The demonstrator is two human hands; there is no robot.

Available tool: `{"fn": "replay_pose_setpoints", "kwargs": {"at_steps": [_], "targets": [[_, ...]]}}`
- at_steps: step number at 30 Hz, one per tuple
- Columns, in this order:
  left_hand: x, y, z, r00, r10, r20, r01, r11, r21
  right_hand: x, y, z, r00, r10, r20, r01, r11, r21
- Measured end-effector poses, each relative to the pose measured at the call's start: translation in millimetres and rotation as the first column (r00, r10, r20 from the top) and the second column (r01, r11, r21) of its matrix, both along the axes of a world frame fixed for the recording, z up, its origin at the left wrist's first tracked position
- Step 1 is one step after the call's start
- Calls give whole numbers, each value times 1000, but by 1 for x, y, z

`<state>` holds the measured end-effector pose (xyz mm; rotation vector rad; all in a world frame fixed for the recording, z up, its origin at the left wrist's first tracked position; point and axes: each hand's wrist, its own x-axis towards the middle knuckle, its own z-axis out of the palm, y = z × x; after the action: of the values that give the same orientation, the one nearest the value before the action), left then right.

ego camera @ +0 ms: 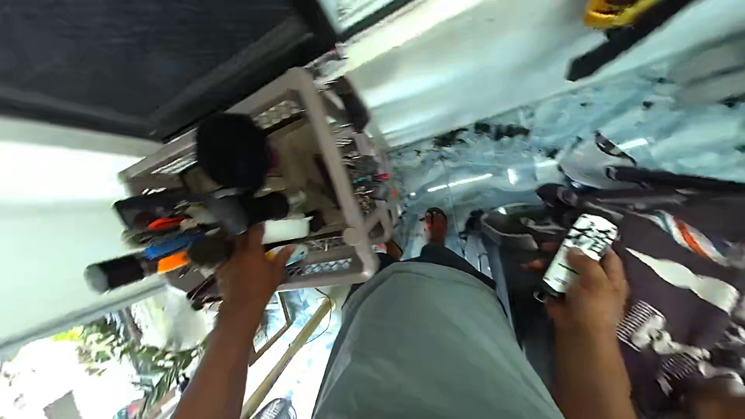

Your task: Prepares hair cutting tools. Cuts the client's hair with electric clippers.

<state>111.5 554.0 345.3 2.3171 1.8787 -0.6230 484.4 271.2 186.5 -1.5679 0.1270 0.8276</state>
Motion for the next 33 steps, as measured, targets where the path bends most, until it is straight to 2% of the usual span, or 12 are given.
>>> {"fn": "replay_pose_setpoints", "kwargs": {"at_steps": [4, 7, 11, 15, 17, 24, 27, 30, 33], "targets": [[7, 8, -9, 996, 86, 27, -86, 996, -1, -3, 21, 15, 993, 105, 60, -104, 994, -27], [2, 11, -15, 988, 88, 127, -95, 994, 50, -7, 42, 29, 981, 161, 110, -157, 987, -47], [-6, 9, -15, 986, 86, 146, -93, 995, 44, -12, 64, 41, 965, 228, 130, -225, 974, -31], [-13, 7, 1, 975, 7, 221, -58, 972, 227, -23, 79, 44, 955, 270, 123, -269, 963, -26], [-15, 13, 11, 967, 17, 256, -87, 961, 263, -29, 81, 42, 948, 297, 115, -297, 955, -17], [-22, 31, 11, 966, -39, 256, -43, 951, 308, -44, 82, 33, 936, 347, 60, -349, 937, 18], [-21, 35, 11, 965, -20, 262, -69, 943, 326, -45, 80, 30, 936, 348, 51, -349, 937, 15], [-16, 31, 14, 971, 21, 237, -89, 955, 283, -43, 73, 26, 943, 332, 33, -333, 943, 21], [-9, 20, 15, 979, -15, 203, -38, 967, 253, -43, 74, 29, 944, 327, 44, -327, 945, 5]]}}
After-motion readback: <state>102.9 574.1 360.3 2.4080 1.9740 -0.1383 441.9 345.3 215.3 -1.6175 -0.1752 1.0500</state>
